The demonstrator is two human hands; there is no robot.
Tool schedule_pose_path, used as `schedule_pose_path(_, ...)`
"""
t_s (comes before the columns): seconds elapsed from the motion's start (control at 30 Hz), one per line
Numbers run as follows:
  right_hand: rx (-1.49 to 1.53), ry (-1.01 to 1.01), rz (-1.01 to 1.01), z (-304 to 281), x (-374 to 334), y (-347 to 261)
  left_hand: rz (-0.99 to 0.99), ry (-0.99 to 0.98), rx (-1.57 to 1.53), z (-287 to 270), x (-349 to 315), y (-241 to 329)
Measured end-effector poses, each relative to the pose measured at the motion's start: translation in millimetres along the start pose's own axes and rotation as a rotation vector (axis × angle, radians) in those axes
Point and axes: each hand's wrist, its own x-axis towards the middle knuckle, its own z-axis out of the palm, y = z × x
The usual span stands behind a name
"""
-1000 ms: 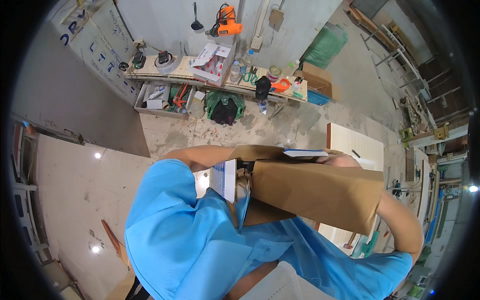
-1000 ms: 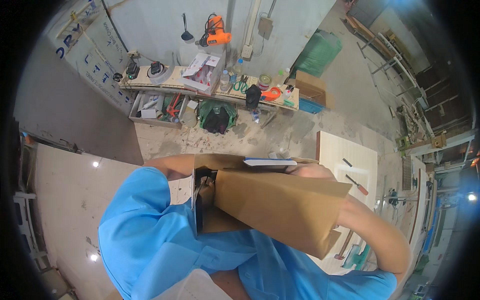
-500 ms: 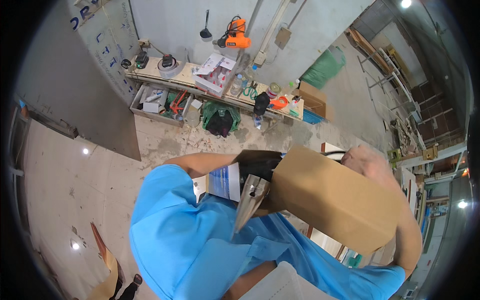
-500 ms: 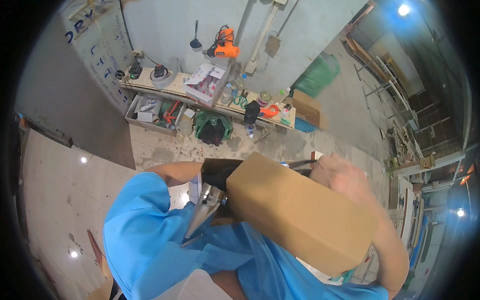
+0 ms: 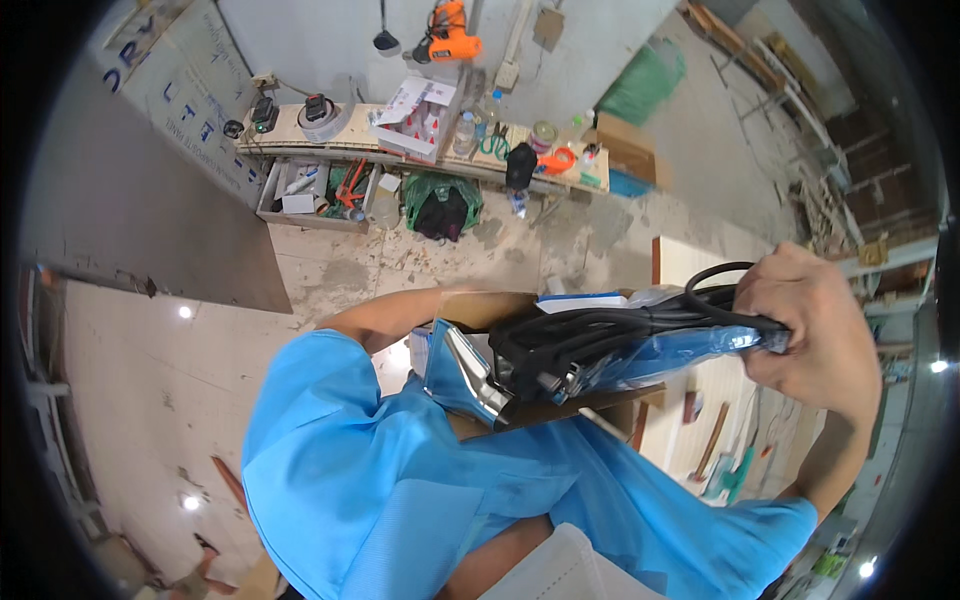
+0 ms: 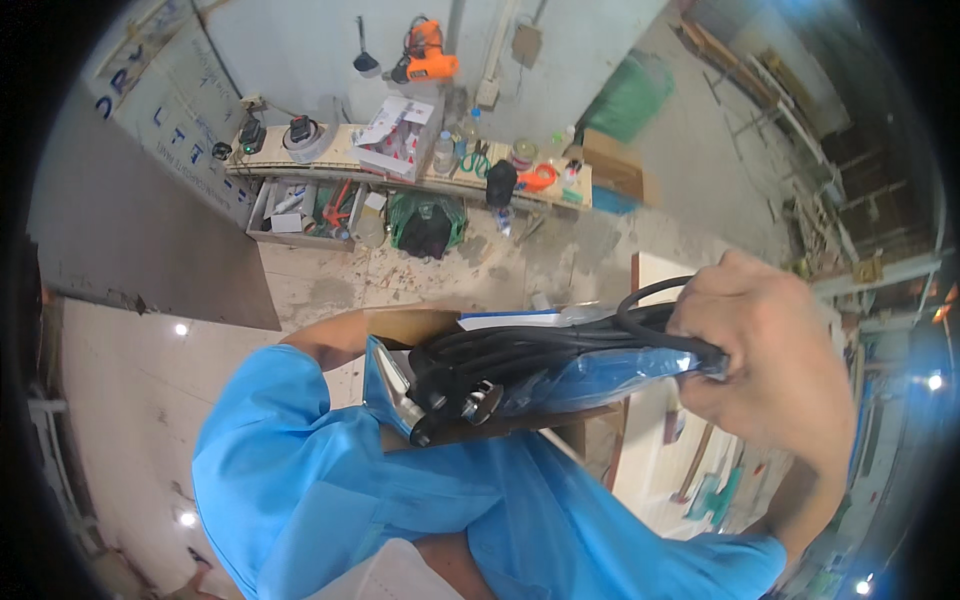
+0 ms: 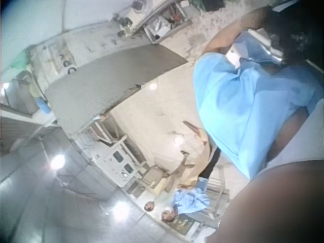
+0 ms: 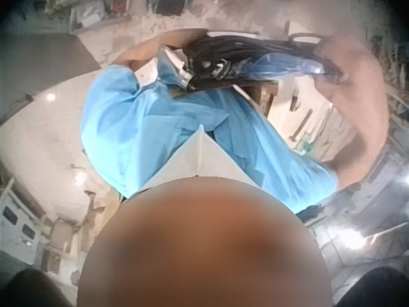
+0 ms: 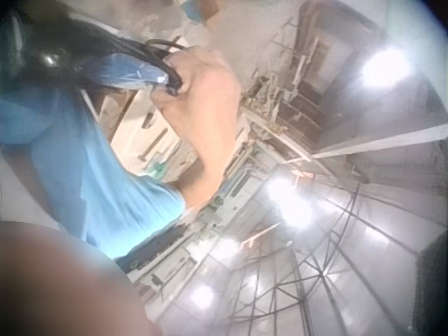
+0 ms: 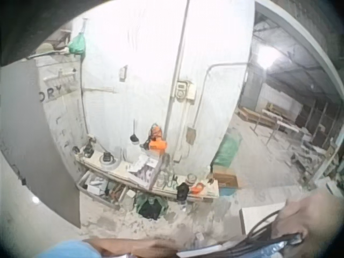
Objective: The person retrieves a boxed heat gun from a shelf, opens the box, and removes the tool and its packaging. The person then unwraps the heat gun, coils the power cord, and plugs it into an extension cord.
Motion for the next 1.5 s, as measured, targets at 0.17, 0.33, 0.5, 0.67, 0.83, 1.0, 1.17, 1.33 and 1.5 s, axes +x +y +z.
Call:
schedule_pose_path(0.17,0.062,0.194,-0.007,-12,-14,7,-0.07,-0.05,-0.021,2,9,-11)
schedule_pose_path(0.33,-0.115,0.037,0.115,-25,-27,27,-0.075,-0.075,0.022,22,17,-9)
schedule_pose_path(0.5,0.002,0.149,0.326,2,-39,53,-0.008,-0.076,0.116,43,-37,-1)
schedule_pose_path(0.67,0.155,0.262,0.557,38,-40,75,0.055,-0.03,0.115,39,-127,24)
schedule_pose_path(0.83,0.281,0.335,0.711,65,-46,91,0.018,0.155,-0.039,5,-132,-15)
schedule_pose_path(1.0,0.437,0.301,0.854,88,-47,114,-0.176,0.27,-0.297,-3,-56,-110)
schedule_pose_path(1.17,0.425,0.132,0.767,111,-40,138,-0.213,0.317,-0.467,0,-42,-161)
schedule_pose_path(1.33,0.502,0.241,0.755,127,-26,146,-0.21,0.373,-0.534,-3,-46,-171)
schedule_pose_path(1.5,0.407,0.245,0.751,192,-5,162,-0.29,0.4,-0.592,-6,-29,-170)
